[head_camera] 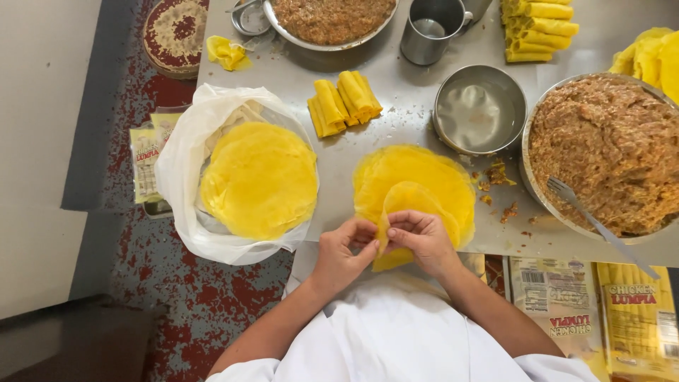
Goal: Separating thin yellow lumpia wrappers from a stack and placing them aside.
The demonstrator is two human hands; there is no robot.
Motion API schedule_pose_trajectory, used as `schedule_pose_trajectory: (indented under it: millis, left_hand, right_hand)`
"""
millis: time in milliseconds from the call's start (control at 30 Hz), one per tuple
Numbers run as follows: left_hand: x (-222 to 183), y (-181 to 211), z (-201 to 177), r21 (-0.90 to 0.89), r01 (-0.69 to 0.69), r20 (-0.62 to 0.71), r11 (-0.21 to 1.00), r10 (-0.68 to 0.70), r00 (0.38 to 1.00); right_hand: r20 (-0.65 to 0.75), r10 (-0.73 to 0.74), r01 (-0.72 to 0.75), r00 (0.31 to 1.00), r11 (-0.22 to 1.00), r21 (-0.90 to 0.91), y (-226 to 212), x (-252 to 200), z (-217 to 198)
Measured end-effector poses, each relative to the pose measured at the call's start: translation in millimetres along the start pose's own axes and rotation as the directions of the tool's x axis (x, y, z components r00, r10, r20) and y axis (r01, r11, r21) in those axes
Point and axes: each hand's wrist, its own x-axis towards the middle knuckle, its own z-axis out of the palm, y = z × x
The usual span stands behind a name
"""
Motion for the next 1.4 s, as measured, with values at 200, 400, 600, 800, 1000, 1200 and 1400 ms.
schedule_pose_trajectory:
  millis: [200, 400, 600, 800, 1000, 1200, 1400]
  left_hand:
    - [0, 11, 1, 0.001, 0.042, 0.063, 0.999, -0.042, 0.997]
    - [0, 9, 3, -0.005, 0.105, 0.057, 0.994, -0.105, 0.993]
    - [31, -6, -7, 0.227, 0.035, 0.204, 0.973, -0.083, 0.976]
    - [42, 17, 12, -0.390, -0.028, 0.035, 0.920, 0.045, 0.998]
    - [6, -37, -5, -0.392, 0.397, 0.227, 0.830, -0.331, 0.916]
    - [-11, -49, -19, -0.423, 0.459, 0.133, 0.782, -0.447, 0.885]
    - [-5, -71, -8, -0.399, 0.424, 0.130, 0.813, -0.408, 0.904]
  right_hand:
    - [0.032, -0.073, 0.073, 0.997, 0.997, -0.003, 18, 5, -16]
    - [0.125, -0.116, 0.134, 0.985, 0.979, -0.151, 13, -3, -7]
    - [0.394, -0.210, 0.382, 0.895, 0.818, -0.430, 7, -21, 15]
    - [0.607, -0.656, 0.816, 0.449, 0.025, -0.577, -78, -56, 13]
    - [0.723, -0.185, 0.738, 0.666, 0.022, -0.674, -71, -42, -26]
    - [0.375, -0.354, 0.514, 0.857, 0.541, -0.665, -31, -14, -7]
    - [0.212, -0.163, 0.239, 0.964, 0.882, -0.407, 2, 1, -2]
